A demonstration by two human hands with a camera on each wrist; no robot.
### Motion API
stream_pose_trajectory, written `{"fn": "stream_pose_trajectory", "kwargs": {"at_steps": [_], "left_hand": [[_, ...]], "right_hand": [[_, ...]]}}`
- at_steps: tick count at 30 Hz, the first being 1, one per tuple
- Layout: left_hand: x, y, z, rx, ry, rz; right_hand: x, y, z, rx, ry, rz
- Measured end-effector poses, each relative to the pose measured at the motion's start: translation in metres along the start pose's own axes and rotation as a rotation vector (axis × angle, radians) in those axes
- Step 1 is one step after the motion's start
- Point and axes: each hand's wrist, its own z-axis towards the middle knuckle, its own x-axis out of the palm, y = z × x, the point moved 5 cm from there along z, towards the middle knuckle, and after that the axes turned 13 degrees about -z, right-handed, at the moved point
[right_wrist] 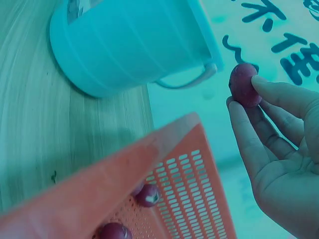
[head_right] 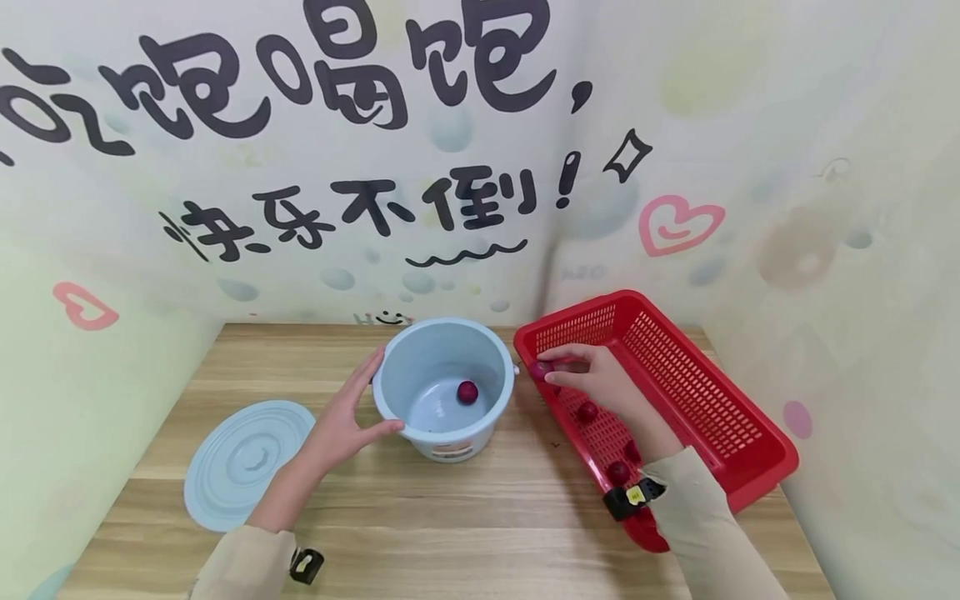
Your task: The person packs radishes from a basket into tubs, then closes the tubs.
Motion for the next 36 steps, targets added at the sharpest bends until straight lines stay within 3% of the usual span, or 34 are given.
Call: {"fn": "stream_pose_trajectory", "kwargs": {"at_steps": [19,36], "left_hand": [[0.000,0.001,0.001,0.000,0.000,0.006],[-0.001,0.002,0.001,0.006,-0.001,0.014]], "right_hand": [[0.013,0.027,0.005,0.017,0.017,0.054],[0.021,0.033,0.009,0.021,0.041,0.101]]}}
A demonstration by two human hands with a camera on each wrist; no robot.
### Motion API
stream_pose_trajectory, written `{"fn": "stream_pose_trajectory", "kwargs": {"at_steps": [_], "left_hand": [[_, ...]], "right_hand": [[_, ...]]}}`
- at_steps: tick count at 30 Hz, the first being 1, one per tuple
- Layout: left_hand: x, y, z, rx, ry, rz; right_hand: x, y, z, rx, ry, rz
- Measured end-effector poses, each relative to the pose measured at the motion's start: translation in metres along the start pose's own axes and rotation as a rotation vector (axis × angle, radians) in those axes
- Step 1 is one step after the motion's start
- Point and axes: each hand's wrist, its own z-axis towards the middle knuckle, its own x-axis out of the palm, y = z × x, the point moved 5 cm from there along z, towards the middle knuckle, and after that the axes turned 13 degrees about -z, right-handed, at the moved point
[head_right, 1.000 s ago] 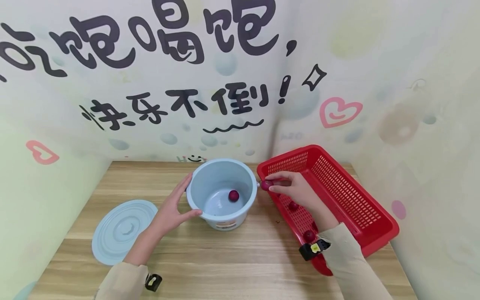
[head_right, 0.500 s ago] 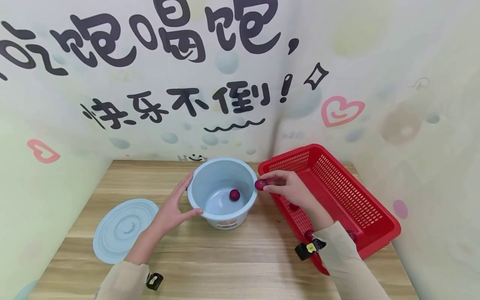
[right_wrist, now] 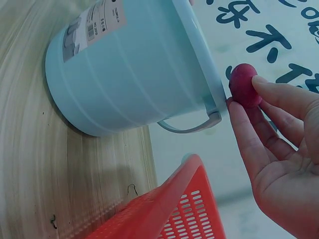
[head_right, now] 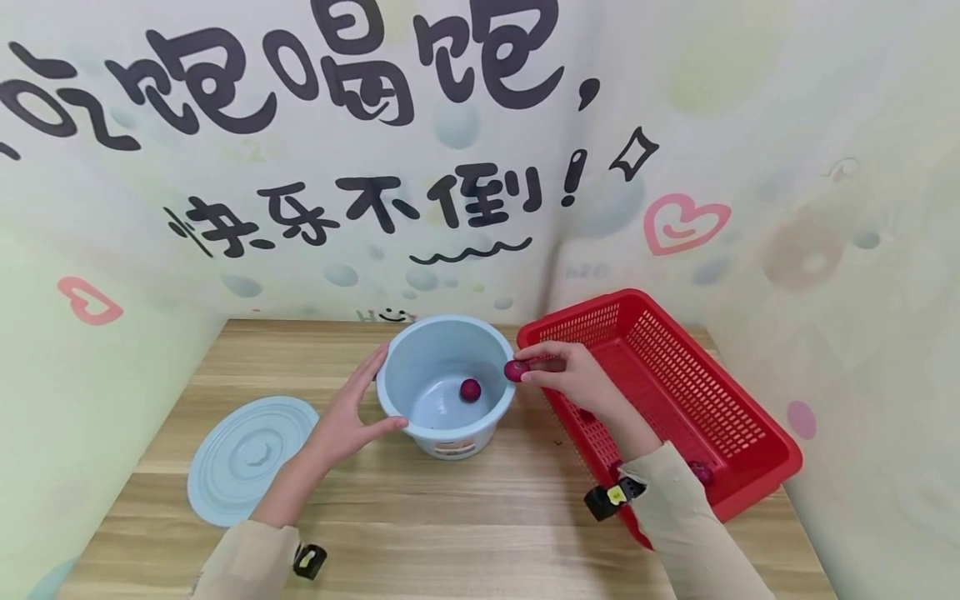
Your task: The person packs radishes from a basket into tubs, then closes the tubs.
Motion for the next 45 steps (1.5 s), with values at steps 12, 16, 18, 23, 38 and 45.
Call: {"fn": "stream_pose_trajectory", "kwargs": {"at_steps": [12,16,18,23,38,45], "left_hand": [[-0.001,0.000,0.000,0.006,-0.004,0.000],[0.000,0.001,0.001,0.006,-0.005,0.001],[0.000,0.000,0.001,0.005,-0.004,0.000],[0.000,-0.001,0.000,0.001,-0.003,-0.001],[0.000,-0.002,0.000,-0.005,-0.003,-0.011],[0.001,-0.003,0.000,-0.016,-0.009,-0.003]], "right_hand": [[0.002,0.002,0.001,-0.022,0.001,0.000],[0.004,0.004,0.003,-0.049,0.014,0.028],[0.004,0.005,0.003,-0.057,0.017,0.039],[0.002,0.006,0.002,-0.059,-0.002,0.017],[-0.017,-0.015,-0.004,-0.033,-0.020,-0.013],[-0.025,-0.027,-0.009,-0.040,-0.045,-0.018]]}}
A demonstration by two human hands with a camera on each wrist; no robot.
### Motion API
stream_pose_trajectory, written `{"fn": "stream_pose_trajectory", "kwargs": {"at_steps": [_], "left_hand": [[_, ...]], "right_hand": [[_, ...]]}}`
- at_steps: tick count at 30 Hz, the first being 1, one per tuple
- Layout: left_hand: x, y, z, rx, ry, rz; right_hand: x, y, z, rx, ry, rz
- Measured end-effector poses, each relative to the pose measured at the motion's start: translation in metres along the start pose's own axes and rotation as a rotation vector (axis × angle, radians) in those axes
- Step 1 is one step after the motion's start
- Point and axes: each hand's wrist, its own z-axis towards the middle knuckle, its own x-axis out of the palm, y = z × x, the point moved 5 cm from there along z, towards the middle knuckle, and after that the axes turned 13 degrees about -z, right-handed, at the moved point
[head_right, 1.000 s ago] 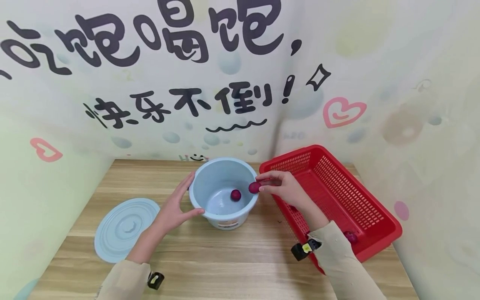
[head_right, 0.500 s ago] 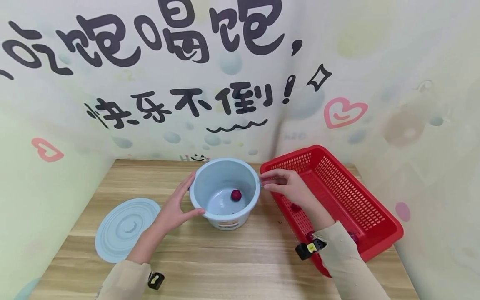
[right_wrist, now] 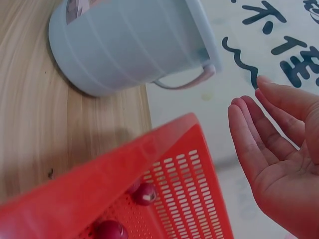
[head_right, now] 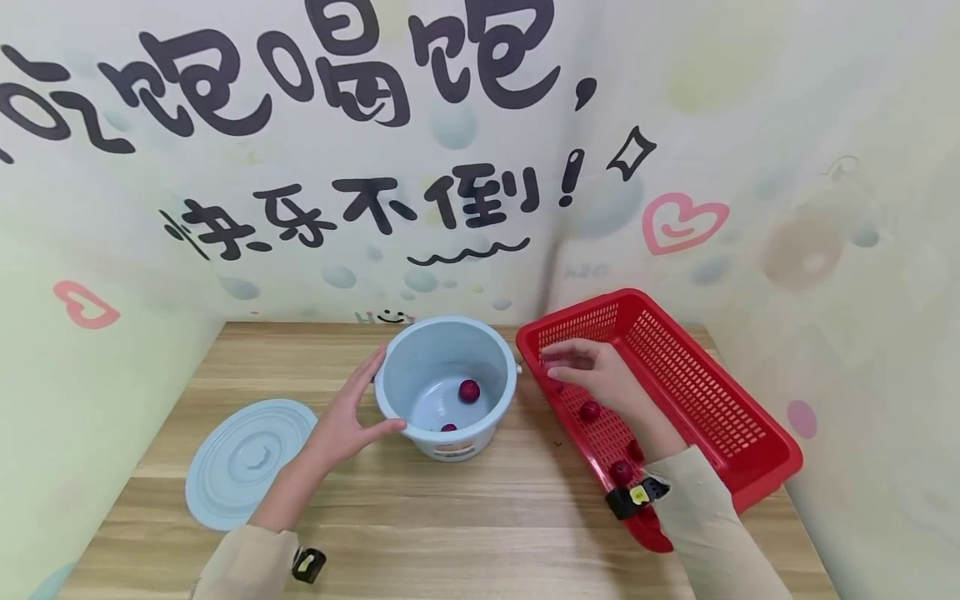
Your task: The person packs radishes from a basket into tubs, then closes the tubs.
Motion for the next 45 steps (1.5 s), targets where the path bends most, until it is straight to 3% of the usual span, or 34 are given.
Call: {"fn": "stream_pose_trajectory", "kwargs": {"at_steps": [27,39,45], "left_hand": [[-0.001,0.000,-0.001,0.018,0.003,-0.009],[-0.002,0.000,-0.002,0.005,0.002,-0.004],[-0.001,0.001,-0.002,0.000,0.002,0.001]], "right_hand": [[-0.008,-0.051,-0.008,-0.003,-0.014,0.050],[-0.007,-0.075,-0.010,0.108,0.005,0.001],[-0.007,-0.081,-0.012,0.117,0.011,-0.019]]}}
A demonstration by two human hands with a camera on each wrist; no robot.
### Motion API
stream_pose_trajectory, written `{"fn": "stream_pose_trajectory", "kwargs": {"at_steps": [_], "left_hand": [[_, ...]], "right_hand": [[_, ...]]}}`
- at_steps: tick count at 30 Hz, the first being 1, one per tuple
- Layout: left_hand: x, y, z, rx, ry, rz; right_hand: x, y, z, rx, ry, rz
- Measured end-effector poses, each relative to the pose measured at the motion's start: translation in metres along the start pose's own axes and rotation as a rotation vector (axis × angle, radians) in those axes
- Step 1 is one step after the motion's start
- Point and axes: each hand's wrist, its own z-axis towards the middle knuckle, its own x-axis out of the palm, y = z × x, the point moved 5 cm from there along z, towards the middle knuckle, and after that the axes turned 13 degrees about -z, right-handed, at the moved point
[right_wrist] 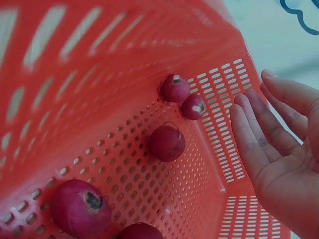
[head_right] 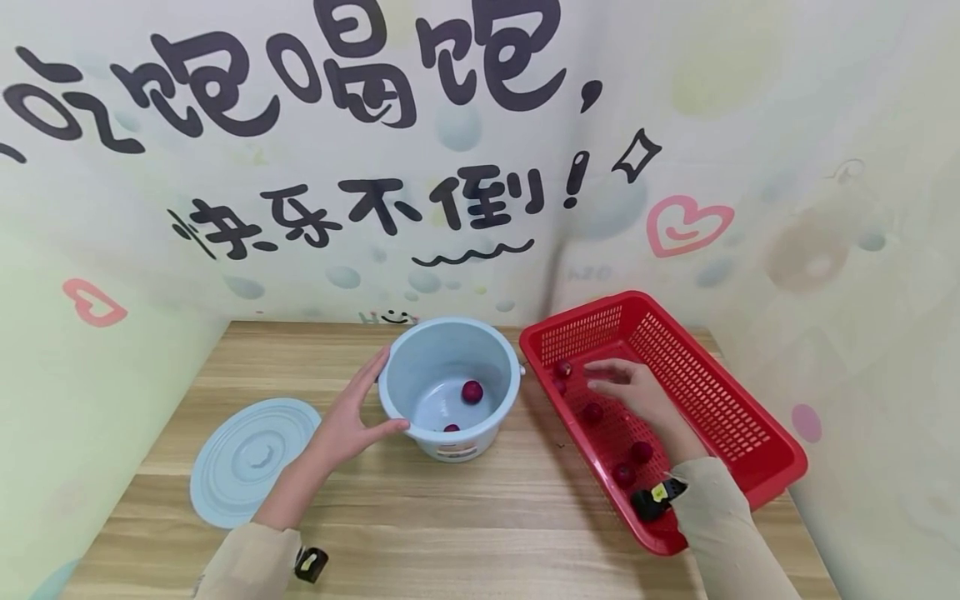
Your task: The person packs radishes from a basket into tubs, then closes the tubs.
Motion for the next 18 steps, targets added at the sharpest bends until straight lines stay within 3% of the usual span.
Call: {"fn": "stream_pose_trajectory", "kwargs": {"at_steps": [18], "left_hand": [[0.000,0.000,0.001,0.009,-0.002,0.000]], "right_hand": [[0.007,-0.018,0.000,0.061,0.026,0.010]]}}
